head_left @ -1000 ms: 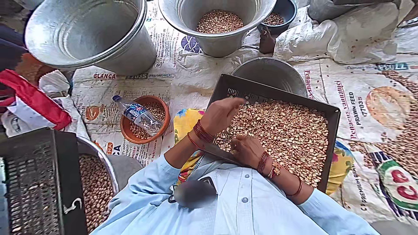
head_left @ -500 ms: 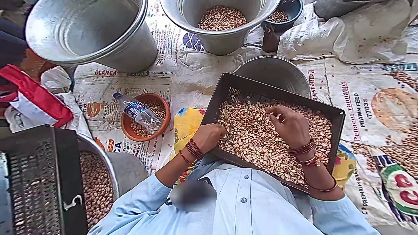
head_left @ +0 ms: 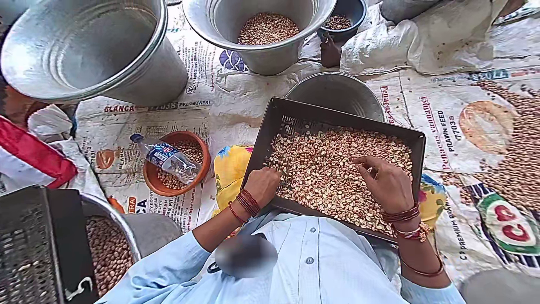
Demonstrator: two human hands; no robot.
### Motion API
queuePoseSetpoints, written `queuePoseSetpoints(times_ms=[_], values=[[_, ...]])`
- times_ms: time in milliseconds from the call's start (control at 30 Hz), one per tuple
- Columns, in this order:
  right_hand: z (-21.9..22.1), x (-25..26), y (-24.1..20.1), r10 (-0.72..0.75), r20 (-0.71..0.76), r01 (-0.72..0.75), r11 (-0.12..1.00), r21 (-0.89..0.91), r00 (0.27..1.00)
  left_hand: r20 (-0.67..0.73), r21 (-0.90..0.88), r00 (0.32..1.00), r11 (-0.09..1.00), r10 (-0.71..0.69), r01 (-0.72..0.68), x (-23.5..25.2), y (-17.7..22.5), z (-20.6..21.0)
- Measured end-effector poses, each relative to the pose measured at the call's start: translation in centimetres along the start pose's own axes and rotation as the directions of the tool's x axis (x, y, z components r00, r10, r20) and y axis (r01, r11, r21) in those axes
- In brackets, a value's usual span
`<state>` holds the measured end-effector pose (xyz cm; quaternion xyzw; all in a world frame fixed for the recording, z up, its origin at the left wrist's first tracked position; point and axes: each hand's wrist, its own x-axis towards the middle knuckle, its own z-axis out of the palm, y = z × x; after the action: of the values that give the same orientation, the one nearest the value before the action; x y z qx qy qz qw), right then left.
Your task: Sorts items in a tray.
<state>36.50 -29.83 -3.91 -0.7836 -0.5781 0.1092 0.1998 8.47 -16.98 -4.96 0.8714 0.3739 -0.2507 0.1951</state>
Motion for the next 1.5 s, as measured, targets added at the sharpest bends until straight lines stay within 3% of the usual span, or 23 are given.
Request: queuePoseSetpoints(times_ms=[100, 133, 167, 200, 233, 267, 300, 333, 400, 433, 500, 567, 633, 733, 800, 867, 900, 1000, 1100, 1200, 1367, 1500], values=[[-0.3, -1.0, 0.2, 0.019, 0.013, -0.019, 1.000, -0.005, 1.000, 0.146, 0.060, 0.989, 0.998, -0.032, 0.023, 0.7, 0.9, -1.7], [-0.2, -1.2, 0.1, 0.026, 0.022, -0.026, 1.000, -0.003, 0.999, 0.130, 0.041, 0.991, 0.999, -0.015, 0.010, 1.0, 0.9, -2.4], [-0.2, -1.3, 0.0, 0.034, 0.036, -0.034, 0.999, -0.001, 0.999, 0.033, -0.005, 0.999, 1.000, 0.025, -0.025, 1.1, 0.7, -3.2], [-0.1, -1.4, -0.1, 0.039, 0.053, -0.039, 0.999, 0.000, 0.998, -0.176, -0.065, 0.981, 0.993, 0.082, -0.095, 1.1, 0.6, -3.7], [-0.1, -1.5, -0.2, 0.046, 0.071, -0.046, 0.999, -0.001, 0.996, -0.459, -0.093, 0.877, 0.975, 0.139, -0.203, 1.4, 0.5, -4.0], [-0.1, -1.6, -0.3, 0.052, 0.089, -0.051, 0.999, -0.004, 0.995, -0.695, -0.066, 0.699, 0.952, 0.171, -0.299, 2.0, 0.8, -4.7], [-0.2, -1.6, -0.5, 0.064, 0.118, -0.063, 0.998, -0.009, 0.991, -0.817, -0.031, 0.546, 0.932, 0.185, -0.362, 2.4, 1.5, -5.6], [-0.4, -1.6, -0.7, 0.080, 0.155, -0.079, 0.997, -0.015, 0.985, -0.867, 0.008, 0.452, 0.912, 0.211, -0.409, 2.7, 2.4, -6.3], [-1.1, -1.6, -1.0, 0.114, 0.212, -0.108, 0.993, -0.040, 0.971, -0.845, 0.090, 0.398, 0.829, 0.357, -0.552, 3.3, 4.5, -6.0], [-1.5, -1.7, -1.2, 0.127, 0.223, -0.118, 0.992, -0.054, 0.966, -0.774, 0.125, 0.409, 0.750, 0.484, -0.650, 3.6, 5.4, -4.9], [-2.0, -1.6, -1.8, 0.181, 0.283, -0.155, 0.982, -0.112, 0.942, -0.494, 0.134, 0.430, 0.555, 0.755, -0.821, 4.2, 6.7, -2.4], [-2.0, -1.2, -2.7, 0.260, 0.431, -0.186, 0.960, -0.208, 0.864, -0.233, 0.114, 0.416, 0.450, 0.879, -0.886, 4.8, 6.7, 0.0], [-0.8, -0.8, -4.1, 0.282, 0.591, -0.151, 0.953, -0.262, 0.756, -0.105, 0.046, 0.475, 0.481, 0.874, -0.875, 5.2, 5.2, 1.5], [2.3, -1.0, -6.4, 0.081, 0.718, 0.022, 0.991, -0.134, 0.691, -0.001, 0.048, 0.691, 0.690, 0.723, -0.722, 4.8, 2.0, 0.4], [3.9, -1.0, -6.9, -0.157, 0.659, 0.126, 0.988, 0.093, 0.735, 0.002, 0.109, 0.839, 0.834, 0.545, -0.542, 4.4, 0.5, -1.4], [4.4, -0.1, -6.7, -0.254, 0.492, 0.172, 0.963, 0.206, 0.833, -0.128, 0.119, 0.910, 0.917, 0.394, -0.381, 4.4, -0.2, -2.8], [4.4, 0.7, -6.4, -0.252, 0.387, 0.193, 0.963, 0.186, 0.887, -0.236, 0.091, 0.910, 0.940, 0.342, -0.330, 4.6, -0.2, -3.2], [4.6, 3.5, -5.1, -0.196, 0.148, 0.196, 0.980, 0.011, 0.969, -0.548, -0.052, 0.789, 0.930, 0.278, -0.364, 6.1, 1.0, -3.3], [4.9, 5.2, -4.7, -0.143, 0.132, 0.154, 0.985, -0.077, 0.981, -0.520, -0.123, 0.822, 0.931, 0.233, -0.343, 7.6, 3.1, -3.5], [5.9, 5.4, -4.3, -0.169, 0.103, 0.181, 0.975, -0.128, 0.980, -0.498, -0.087, 0.841, 0.952, 0.212, -0.292, 8.8, 4.5, -3.1], [6.3, 5.1, -4.3, -0.140, 0.146, 0.162, 0.976, -0.148, 0.979, -0.516, -0.022, 0.822, 0.956, 0.240, -0.292, 9.6, 4.7, -2.3], [6.6, 4.9, -4.0, -0.151, 0.155, 0.175, 0.972, -0.156, 0.976, -0.433, -0.022, 0.867, 0.959, 0.245, -0.282, 9.6, 4.6, -2.3]])
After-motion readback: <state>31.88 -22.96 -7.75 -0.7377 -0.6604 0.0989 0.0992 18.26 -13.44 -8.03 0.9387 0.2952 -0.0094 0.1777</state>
